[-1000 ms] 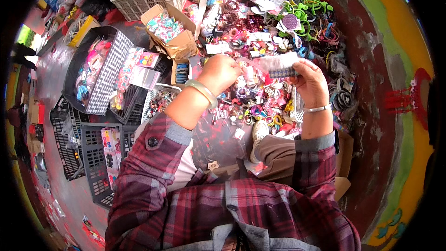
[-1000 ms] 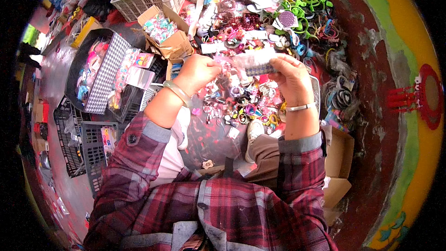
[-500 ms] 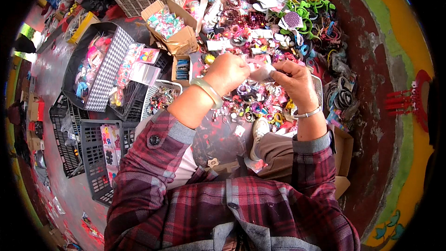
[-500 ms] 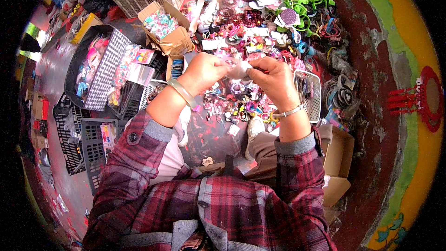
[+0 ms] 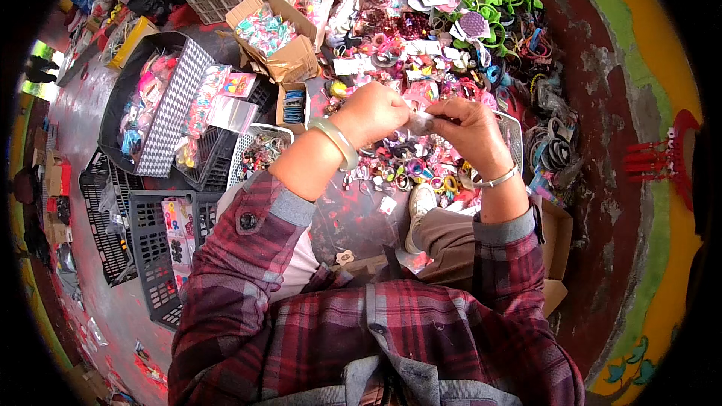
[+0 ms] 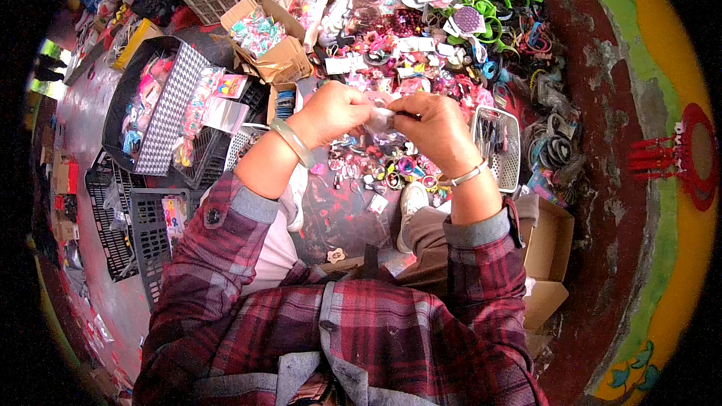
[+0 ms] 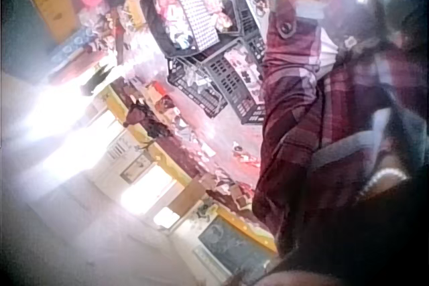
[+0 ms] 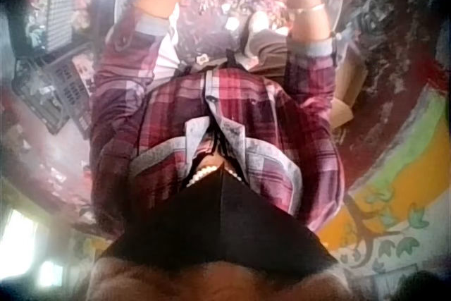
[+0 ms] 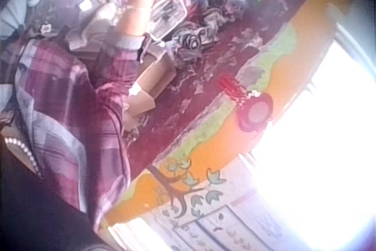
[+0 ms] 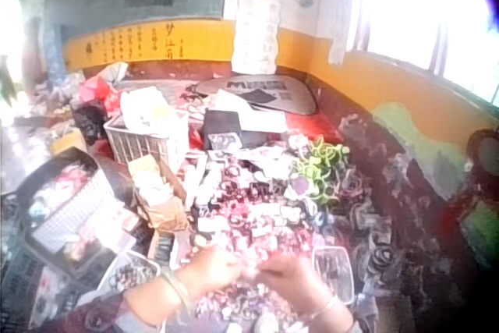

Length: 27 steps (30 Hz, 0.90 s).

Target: The person sits on the floor and sorts through a large pile of hair accessories, picking up items like hair ties and clips. They place selected items into small plastic bags and then put the bags into a white basket.

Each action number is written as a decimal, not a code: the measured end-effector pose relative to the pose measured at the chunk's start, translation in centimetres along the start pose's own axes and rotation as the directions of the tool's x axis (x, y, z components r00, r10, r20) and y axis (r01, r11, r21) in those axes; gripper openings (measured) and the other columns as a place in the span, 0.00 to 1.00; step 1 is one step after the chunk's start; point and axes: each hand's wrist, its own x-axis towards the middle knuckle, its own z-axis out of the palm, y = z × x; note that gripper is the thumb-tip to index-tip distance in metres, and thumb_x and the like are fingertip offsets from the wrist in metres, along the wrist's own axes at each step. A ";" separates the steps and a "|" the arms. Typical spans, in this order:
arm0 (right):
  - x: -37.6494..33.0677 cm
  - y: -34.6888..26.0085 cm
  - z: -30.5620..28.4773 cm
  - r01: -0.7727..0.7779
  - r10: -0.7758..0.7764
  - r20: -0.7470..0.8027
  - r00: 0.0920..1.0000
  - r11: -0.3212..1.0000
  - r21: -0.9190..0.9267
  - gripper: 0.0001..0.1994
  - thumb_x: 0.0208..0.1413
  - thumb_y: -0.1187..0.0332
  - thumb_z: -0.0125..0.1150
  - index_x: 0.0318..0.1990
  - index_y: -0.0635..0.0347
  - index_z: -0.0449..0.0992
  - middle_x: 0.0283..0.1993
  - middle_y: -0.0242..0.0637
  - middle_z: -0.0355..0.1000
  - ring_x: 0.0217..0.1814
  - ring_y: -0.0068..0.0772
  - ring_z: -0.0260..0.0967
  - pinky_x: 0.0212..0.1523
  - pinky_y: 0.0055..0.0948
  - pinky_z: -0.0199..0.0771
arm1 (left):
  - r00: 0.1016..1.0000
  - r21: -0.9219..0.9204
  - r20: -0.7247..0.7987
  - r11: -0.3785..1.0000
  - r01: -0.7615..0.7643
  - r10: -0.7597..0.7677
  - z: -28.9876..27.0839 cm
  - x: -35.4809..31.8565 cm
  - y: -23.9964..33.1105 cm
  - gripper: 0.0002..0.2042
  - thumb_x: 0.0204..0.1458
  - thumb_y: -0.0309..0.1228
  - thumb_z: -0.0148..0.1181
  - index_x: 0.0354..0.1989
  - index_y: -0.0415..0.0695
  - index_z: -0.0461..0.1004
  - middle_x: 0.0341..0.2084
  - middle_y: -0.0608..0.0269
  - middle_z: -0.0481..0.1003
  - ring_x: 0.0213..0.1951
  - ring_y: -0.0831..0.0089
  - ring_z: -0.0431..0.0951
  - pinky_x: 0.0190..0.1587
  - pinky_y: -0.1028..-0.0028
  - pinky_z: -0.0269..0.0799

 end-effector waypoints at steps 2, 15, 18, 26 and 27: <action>0.1 0.6 -0.3 -0.062 0.062 0.007 0.998 0.980 0.191 0.09 0.43 0.76 0.59 0.35 0.65 0.77 0.29 0.33 0.74 0.29 0.19 0.67 0.32 0.20 0.67 | 0.995 -0.138 0.073 0.988 0.071 -0.061 -0.4 -0.4 1.1 0.11 0.47 0.33 0.52 0.24 0.40 0.76 0.15 0.63 0.73 0.17 0.79 0.74 0.15 0.80 0.65; 0.0 -0.1 -0.7 -0.042 0.058 0.049 0.997 0.961 -0.273 0.11 0.40 0.69 0.61 0.34 0.61 0.77 0.29 0.42 0.73 0.29 0.25 0.71 0.32 0.24 0.70 | 0.980 -0.215 0.196 0.972 0.090 -0.047 -1.0 -1.0 2.2 0.14 0.50 0.39 0.50 0.25 0.41 0.74 0.16 0.66 0.70 0.16 0.78 0.74 0.10 0.82 0.60; 0.1 -0.8 -0.6 0.057 -0.074 -0.064 0.995 0.969 -0.241 0.12 0.39 0.71 0.62 0.35 0.60 0.77 0.34 0.40 0.73 0.33 0.27 0.71 0.35 0.25 0.70 | 0.992 -0.344 0.124 0.937 0.066 -0.024 -0.8 -0.8 1.7 0.14 0.51 0.39 0.49 0.28 0.40 0.75 0.18 0.65 0.71 0.18 0.77 0.74 0.15 0.81 0.66; 0.2 -0.3 -1.5 0.061 -0.083 -0.128 0.988 0.984 -0.168 0.12 0.38 0.75 0.63 0.35 0.54 0.78 0.41 0.38 0.72 0.45 0.37 0.68 0.48 0.32 0.66 | 0.996 -0.483 0.092 0.875 0.036 0.010 -0.7 0.0 0.4 0.16 0.53 0.38 0.49 0.35 0.35 0.72 0.26 0.62 0.71 0.26 0.78 0.72 0.22 0.78 0.73; 0.3 -0.5 -1.5 0.117 -0.153 -0.116 0.981 0.955 -0.273 0.11 0.39 0.74 0.64 0.35 0.54 0.78 0.42 0.38 0.71 0.47 0.37 0.67 0.49 0.32 0.65 | 0.991 -0.461 0.131 0.886 0.054 0.008 -0.8 0.0 0.4 0.18 0.54 0.39 0.49 0.41 0.35 0.72 0.31 0.61 0.74 0.31 0.77 0.74 0.24 0.78 0.73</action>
